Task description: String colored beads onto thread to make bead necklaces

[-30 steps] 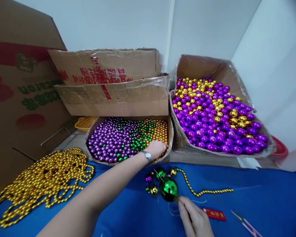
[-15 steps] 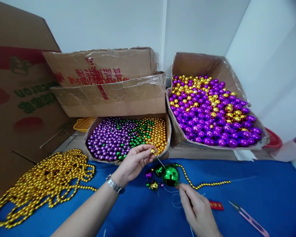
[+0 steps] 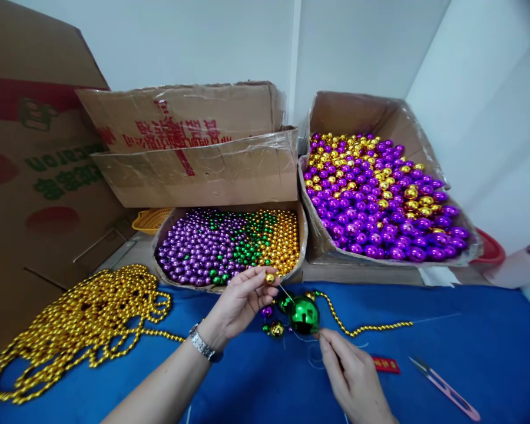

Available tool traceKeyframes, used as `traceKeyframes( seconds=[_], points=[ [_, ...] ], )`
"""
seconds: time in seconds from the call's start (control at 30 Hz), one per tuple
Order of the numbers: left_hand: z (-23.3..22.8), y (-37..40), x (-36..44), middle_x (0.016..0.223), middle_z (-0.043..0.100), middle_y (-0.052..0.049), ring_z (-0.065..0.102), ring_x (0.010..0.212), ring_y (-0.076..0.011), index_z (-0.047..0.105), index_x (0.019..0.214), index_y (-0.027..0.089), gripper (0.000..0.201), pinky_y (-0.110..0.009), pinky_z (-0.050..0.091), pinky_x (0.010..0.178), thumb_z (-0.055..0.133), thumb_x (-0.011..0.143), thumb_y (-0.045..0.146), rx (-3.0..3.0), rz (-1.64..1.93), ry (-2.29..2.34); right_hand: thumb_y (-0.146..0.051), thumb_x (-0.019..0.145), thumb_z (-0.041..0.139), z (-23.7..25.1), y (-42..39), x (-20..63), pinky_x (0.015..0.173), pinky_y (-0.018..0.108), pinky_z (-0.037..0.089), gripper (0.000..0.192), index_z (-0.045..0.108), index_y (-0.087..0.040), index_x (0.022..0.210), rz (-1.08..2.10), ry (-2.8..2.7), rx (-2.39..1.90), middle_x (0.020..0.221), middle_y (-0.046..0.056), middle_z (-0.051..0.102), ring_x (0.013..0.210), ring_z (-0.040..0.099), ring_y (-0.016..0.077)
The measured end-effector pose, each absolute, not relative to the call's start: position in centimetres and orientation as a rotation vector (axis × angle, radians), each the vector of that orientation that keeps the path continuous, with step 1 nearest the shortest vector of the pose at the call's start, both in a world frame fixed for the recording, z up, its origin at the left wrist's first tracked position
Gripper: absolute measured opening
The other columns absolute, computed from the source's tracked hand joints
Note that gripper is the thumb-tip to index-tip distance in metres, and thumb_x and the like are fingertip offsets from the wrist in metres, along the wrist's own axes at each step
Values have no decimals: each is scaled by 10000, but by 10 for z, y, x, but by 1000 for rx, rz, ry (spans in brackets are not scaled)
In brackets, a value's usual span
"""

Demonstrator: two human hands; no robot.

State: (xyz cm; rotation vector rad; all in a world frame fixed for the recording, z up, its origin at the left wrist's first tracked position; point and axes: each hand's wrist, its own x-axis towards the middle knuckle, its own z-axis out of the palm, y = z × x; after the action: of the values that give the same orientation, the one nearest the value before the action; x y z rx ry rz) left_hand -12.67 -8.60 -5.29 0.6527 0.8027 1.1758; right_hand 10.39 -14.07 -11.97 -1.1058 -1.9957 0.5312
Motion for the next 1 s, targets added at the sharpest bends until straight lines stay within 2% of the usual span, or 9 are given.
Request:
traceKeyframes(
  seconds=[0.3,0.77,0.9,1.0],
  points=[
    [-55,-88,-125,900,649,-99,622,690,-99,611,983,95,162,-183,515,619,562,878,209,691,1168,836,-175,940,399,-123,-141,105,664,230,487,200,570,-201,1041,534,-2008,-1077,897,55,688,758,658,162],
    [-54,-95,-113,804,619,-28,636,777,-145,587,856,135,157,-237,520,712,704,758,176,611,1304,948,-184,940,384,-124,-143,101,619,236,491,201,577,-192,995,470,-2007,-1071,815,60,675,688,654,163],
    [-60,-105,-107,892,628,-33,612,821,-148,598,940,166,240,-258,501,751,724,737,186,700,1309,962,-203,950,365,-136,-146,99,646,236,502,222,575,-187,1020,408,-2017,-1090,839,75,690,716,671,173],
    [-73,-116,-100,870,643,-43,576,761,-135,629,951,160,249,-221,472,681,726,734,234,892,1210,1103,-250,966,339,-155,-149,97,596,230,498,238,554,-191,1048,419,-2021,-1165,794,71,694,667,675,176]
  ],
)
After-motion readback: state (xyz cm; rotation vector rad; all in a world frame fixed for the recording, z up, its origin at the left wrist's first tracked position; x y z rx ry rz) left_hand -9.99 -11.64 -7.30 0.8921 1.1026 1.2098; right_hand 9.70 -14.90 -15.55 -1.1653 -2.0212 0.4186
